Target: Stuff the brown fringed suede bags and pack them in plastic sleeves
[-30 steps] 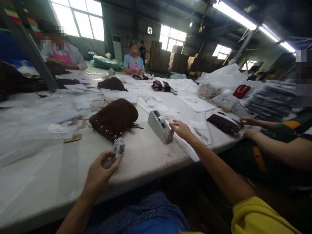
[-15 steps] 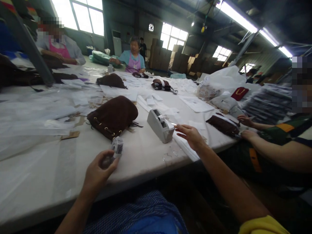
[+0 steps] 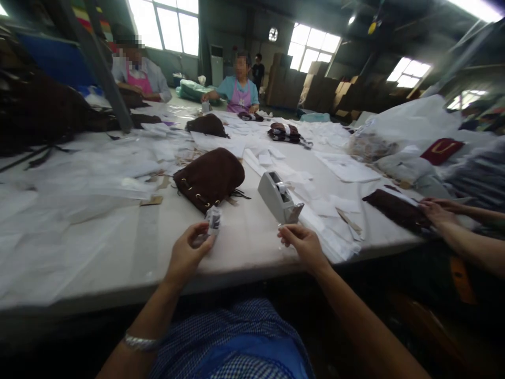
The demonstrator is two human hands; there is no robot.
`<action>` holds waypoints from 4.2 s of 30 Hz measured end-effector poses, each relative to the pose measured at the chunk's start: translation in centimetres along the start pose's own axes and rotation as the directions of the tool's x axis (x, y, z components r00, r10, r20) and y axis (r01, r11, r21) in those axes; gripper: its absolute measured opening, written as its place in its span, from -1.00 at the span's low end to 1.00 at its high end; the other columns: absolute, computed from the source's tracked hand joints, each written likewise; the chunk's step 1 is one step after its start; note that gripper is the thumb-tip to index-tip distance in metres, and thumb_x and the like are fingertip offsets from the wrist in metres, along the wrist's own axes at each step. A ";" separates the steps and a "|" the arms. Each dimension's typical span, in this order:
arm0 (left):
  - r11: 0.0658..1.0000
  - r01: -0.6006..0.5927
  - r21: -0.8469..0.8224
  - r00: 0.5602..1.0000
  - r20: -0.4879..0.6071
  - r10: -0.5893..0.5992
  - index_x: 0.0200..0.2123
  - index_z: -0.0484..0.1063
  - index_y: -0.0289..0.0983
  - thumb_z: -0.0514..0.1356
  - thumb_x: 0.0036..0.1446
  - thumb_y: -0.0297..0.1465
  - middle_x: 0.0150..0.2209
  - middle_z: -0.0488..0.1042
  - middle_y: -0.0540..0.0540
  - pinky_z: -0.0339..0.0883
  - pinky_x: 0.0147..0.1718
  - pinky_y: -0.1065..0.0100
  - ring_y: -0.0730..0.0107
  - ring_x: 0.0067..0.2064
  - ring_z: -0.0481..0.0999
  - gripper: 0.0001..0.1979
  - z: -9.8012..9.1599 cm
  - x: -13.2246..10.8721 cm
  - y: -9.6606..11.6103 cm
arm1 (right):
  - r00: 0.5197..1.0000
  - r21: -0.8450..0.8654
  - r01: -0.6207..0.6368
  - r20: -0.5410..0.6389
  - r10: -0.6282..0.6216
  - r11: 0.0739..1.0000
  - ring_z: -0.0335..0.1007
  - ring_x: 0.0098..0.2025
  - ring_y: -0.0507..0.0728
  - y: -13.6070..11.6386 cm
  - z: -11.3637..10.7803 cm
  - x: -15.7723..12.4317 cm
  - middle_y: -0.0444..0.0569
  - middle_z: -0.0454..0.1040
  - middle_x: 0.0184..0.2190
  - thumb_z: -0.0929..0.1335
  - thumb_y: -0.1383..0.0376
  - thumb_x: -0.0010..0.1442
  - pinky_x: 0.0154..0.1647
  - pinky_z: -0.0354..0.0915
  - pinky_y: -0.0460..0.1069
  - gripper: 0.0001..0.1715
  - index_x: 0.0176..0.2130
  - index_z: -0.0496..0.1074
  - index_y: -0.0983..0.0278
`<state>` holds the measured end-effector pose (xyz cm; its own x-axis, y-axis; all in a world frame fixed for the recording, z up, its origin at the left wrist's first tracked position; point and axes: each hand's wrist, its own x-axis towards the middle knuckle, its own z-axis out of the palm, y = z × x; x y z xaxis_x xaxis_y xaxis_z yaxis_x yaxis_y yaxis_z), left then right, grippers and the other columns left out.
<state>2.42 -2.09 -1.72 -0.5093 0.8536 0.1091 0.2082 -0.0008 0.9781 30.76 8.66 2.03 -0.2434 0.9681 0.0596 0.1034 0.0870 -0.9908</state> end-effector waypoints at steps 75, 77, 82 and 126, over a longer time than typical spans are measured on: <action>0.980 -0.145 0.134 0.969 -0.182 0.168 -0.02 0.48 -0.26 0.14 0.22 -0.20 -0.02 0.54 -0.20 0.51 -0.15 0.21 0.21 -0.09 0.58 -0.64 -6.4 7.6 0.6 | 0.913 -0.520 0.352 0.007 -0.408 0.778 0.18 0.29 0.36 -1.5 6.9 6.3 0.15 0.36 0.19 0.32 0.22 0.18 0.31 0.10 0.34 -0.45 0.16 0.39 0.24; 0.966 -0.134 0.221 0.952 -0.243 0.188 0.05 0.45 -0.25 0.14 0.21 -0.24 0.06 0.51 -0.22 0.46 -0.06 0.17 0.14 0.03 0.52 -0.62 -6.8 11.5 0.3 | 0.846 -0.562 0.460 0.041 -0.532 0.688 0.15 0.32 0.31 -1.5 8.5 6.5 0.08 0.28 0.26 0.26 0.26 0.23 0.35 0.06 0.29 -0.47 0.18 0.38 0.21; 0.936 -0.109 0.334 0.953 -0.234 0.195 0.12 0.40 -0.33 0.16 0.19 -0.29 0.11 0.47 -0.30 0.25 0.15 0.01 0.02 0.15 0.43 -0.55 -6.3 18.7 -0.5 | 0.951 -0.290 0.294 0.183 -0.249 0.911 0.49 0.04 0.28 -1.6 13.6 9.4 0.12 0.47 0.10 0.32 0.17 0.22 0.10 0.40 0.23 -0.42 0.21 0.35 0.23; 0.767 -0.603 0.220 0.717 0.572 0.399 0.08 0.49 -0.14 0.25 0.19 -0.29 -0.01 0.57 -0.15 0.37 0.04 0.18 0.13 0.01 0.52 -0.62 7.2 6.8 4.8 | 0.980 0.417 -0.197 0.062 0.189 0.887 0.17 -0.53 -0.03 1.7 7.8 6.3 -0.19 0.37 -0.52 0.46 -0.02 0.04 -0.55 0.05 -0.13 -0.55 -0.26 0.47 0.28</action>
<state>5.99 7.48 2.48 0.1953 0.9093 0.3676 0.6500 -0.4007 0.6457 21.84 13.08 -0.22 -0.2783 0.9507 -0.1364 -0.2622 -0.2118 -0.9415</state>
